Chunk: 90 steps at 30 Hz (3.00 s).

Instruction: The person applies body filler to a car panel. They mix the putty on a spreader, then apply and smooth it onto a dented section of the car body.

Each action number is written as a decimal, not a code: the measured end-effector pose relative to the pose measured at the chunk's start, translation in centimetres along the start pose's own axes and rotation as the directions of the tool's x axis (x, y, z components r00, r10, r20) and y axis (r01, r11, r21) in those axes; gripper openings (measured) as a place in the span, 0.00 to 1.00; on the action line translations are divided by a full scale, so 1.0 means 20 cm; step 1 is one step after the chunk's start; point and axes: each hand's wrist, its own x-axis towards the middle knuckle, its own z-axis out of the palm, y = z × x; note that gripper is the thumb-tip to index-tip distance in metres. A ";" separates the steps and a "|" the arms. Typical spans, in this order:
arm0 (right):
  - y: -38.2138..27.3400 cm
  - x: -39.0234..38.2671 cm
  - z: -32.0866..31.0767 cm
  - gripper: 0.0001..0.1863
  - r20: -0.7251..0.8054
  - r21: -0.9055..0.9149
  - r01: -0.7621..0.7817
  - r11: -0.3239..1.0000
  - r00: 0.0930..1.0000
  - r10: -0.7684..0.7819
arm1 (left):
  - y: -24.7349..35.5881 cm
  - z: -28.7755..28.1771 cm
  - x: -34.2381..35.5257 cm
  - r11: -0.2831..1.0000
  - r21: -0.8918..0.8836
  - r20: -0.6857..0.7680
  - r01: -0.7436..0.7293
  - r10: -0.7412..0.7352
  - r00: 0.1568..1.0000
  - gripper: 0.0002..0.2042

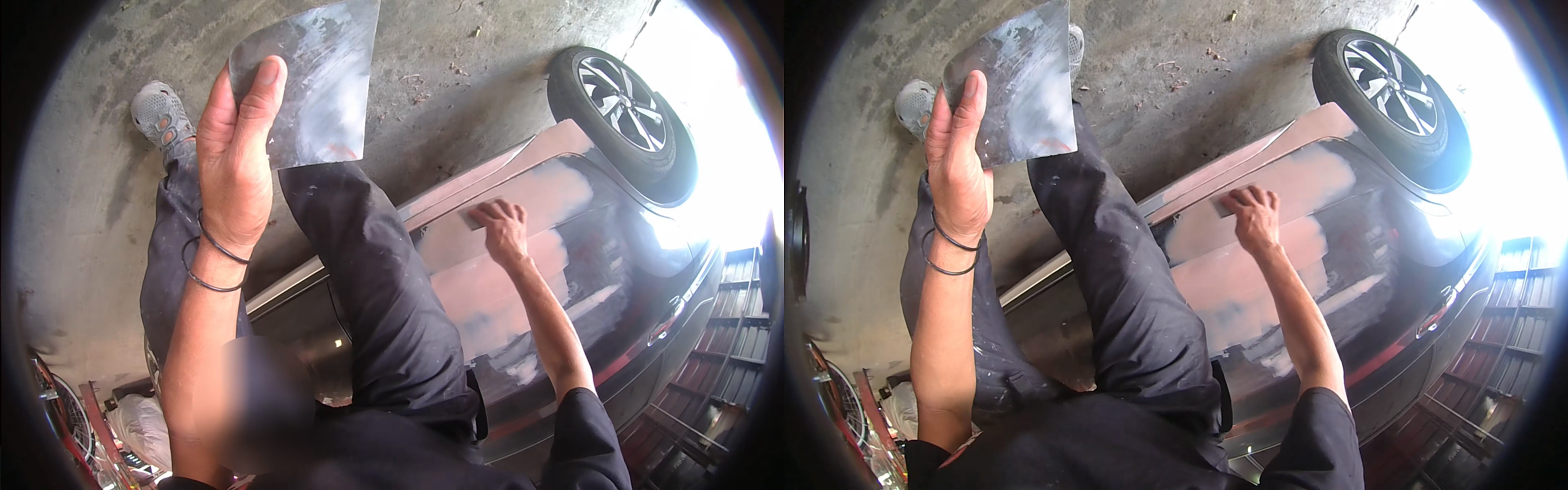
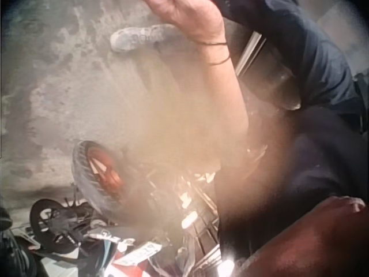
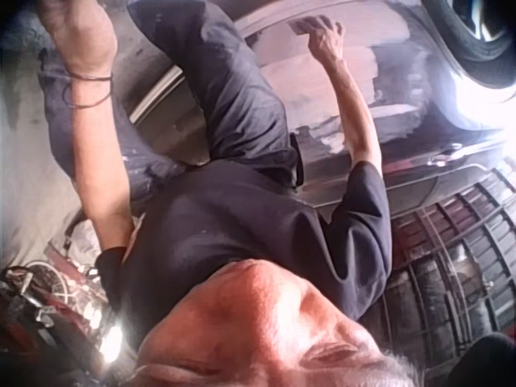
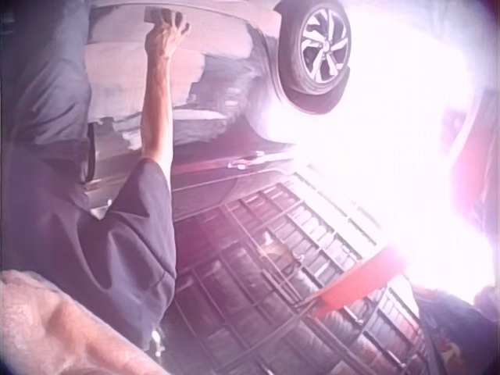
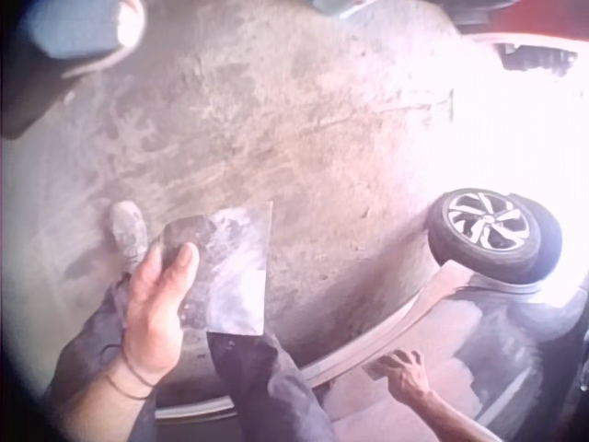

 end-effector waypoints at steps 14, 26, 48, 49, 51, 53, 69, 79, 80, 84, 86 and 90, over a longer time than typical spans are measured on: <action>-0.30 -0.13 0.24 0.23 0.160 0.080 0.025 0.996 0.986 -0.038 | 0.07 0.05 -0.01 0.979 0.201 0.021 0.034 -0.039 0.999 0.22; -0.13 -0.01 -0.01 0.25 0.098 -0.010 0.010 1.000 0.995 -0.009 | 0.00 -0.01 -0.01 0.998 -0.038 0.029 -0.055 0.056 0.998 0.18; -0.23 0.07 0.10 0.29 0.205 0.069 0.065 0.995 0.976 -0.078 | 0.02 -0.02 -0.02 0.998 0.064 0.023 0.004 -0.005 1.000 0.21; -0.24 0.09 0.14 0.28 0.223 0.060 0.063 0.996 0.972 -0.075 | 0.02 -0.01 -0.01 0.998 0.063 0.024 -0.002 0.000 1.000 0.21; -0.25 0.11 0.17 0.27 0.225 0.054 0.060 0.997 0.972 -0.071 | 0.05 0.00 -0.01 0.996 0.089 0.028 -0.015 0.012 1.000 0.21; -0.25 0.11 0.18 0.23 0.273 0.020 0.065 0.998 0.960 -0.068 | 0.05 0.01 0.00 0.993 0.116 0.036 -0.023 0.019 0.999 0.22; -0.05 -0.33 -0.31 0.25 0.111 -0.037 -0.130 0.991 0.985 0.133 | -0.01 -0.01 -0.04 0.990 0.139 0.066 0.024 -0.033 0.997 0.22; -0.19 -0.10 -0.06 0.25 0.163 0.004 0.107 0.994 0.981 -0.106 | 0.00 -0.01 0.00 0.998 0.046 0.027 0.049 -0.051 0.998 0.23; -0.25 -0.08 -0.01 0.25 0.195 0.002 0.128 0.992 0.973 -0.126 | 0.00 0.00 -0.01 0.998 0.040 0.016 0.058 -0.059 0.998 0.22; -0.34 -0.05 0.15 0.25 0.215 0.039 0.129 0.991 0.967 -0.135 | -0.01 -0.01 0.00 1.000 0.000 0.023 -0.008 0.008 1.000 0.20; -0.34 -0.02 0.21 0.26 0.191 0.061 0.098 0.993 0.976 -0.108 | -0.01 0.00 0.00 0.996 -0.069 0.029 -0.056 0.058 0.998 0.18; -0.33 0.03 0.27 0.24 0.175 0.063 0.096 0.993 0.979 -0.106 | 0.03 0.02 -0.01 0.999 0.034 0.010 0.025 -0.025 1.000 0.21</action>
